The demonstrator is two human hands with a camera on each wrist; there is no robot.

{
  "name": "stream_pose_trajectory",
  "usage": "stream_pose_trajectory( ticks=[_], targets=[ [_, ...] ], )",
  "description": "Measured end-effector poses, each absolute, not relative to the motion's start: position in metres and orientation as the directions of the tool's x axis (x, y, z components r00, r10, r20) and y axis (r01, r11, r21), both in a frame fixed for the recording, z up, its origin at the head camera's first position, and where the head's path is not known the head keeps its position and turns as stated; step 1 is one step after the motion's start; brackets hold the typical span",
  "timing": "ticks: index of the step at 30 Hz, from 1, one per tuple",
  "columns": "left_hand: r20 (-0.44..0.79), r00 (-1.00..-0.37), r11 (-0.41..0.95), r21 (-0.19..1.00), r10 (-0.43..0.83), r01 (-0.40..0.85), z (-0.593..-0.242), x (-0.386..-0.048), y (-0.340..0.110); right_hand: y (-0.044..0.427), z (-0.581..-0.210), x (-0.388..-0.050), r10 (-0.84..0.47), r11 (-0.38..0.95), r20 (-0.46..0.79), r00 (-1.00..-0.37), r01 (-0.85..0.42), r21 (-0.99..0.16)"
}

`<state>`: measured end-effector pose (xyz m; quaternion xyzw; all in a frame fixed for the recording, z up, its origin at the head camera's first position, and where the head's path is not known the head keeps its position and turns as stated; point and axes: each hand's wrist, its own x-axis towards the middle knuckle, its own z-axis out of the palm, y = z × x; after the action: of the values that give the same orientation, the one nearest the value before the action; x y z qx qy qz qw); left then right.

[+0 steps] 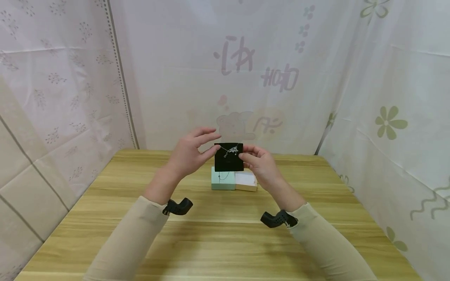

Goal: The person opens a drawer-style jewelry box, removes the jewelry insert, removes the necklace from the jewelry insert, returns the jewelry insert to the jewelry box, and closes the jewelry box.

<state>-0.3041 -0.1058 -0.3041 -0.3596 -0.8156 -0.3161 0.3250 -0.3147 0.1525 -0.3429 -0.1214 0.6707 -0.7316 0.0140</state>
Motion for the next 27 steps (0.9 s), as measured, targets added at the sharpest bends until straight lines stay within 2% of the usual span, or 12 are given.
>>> stream_pose_trajectory(
  ticks=[6,10,27],
  targets=[
    [0.761,-0.459,0.585,0.131,0.458,0.800,-0.307,-0.305,-0.097,0.154,-0.344,-0.314,-0.192,-0.112,0.164,-0.968,-0.144,-0.983],
    [0.753,-0.433,0.580,0.084,0.496,0.810,-0.310,-0.308,-0.094,0.153,-0.344,-0.314,-0.197,-0.111,0.170,-0.966,-0.150,-0.982],
    [0.692,-0.483,0.633,0.049,0.536,0.773,-0.313,-0.308,-0.087,0.152,-0.344,-0.313,-0.223,-0.125,0.186,-0.957,-0.161,-0.979]
  ],
)
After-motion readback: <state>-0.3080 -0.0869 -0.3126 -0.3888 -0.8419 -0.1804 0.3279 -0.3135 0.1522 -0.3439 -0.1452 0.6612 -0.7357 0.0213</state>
